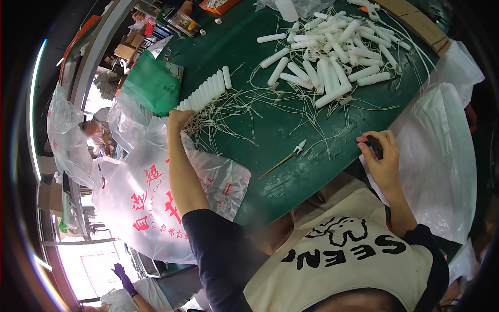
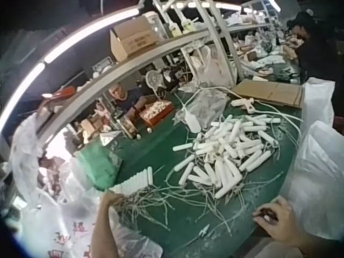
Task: Assembling small electronic components by inserting wires into plastic tubes at a manufacturing workbench.
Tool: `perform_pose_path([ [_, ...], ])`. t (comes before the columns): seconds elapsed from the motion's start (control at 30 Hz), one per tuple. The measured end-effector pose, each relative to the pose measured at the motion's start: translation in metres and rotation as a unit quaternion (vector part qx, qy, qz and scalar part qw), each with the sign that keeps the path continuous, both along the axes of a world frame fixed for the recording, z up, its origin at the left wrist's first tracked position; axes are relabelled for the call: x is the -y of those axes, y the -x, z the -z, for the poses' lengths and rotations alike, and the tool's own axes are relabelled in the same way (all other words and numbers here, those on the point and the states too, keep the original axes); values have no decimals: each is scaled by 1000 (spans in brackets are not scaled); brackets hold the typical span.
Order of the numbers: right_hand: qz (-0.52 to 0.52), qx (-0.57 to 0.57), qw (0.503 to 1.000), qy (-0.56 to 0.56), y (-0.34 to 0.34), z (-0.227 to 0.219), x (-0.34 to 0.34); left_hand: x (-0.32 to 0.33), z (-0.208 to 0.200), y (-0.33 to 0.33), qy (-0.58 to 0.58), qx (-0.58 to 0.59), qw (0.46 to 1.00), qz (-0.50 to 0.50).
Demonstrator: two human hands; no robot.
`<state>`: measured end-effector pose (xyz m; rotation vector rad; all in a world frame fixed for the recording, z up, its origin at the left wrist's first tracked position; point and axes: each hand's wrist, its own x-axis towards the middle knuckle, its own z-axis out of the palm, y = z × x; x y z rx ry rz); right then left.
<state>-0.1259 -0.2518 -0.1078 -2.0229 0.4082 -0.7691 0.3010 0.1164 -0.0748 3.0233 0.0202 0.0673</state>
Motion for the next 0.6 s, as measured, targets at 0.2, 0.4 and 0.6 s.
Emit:
perform_pose_path([
  [0.2,11,4,1000,19,4,1,3,17,0,9,80,-38,996,27],
  [0.4,7,29,999,46,6,-1,3,-16,23,-11,36,60,996,63],
  [0.6,4,4,1000,17,10,-3,3,13,-2,3,14,46,997,64],
])
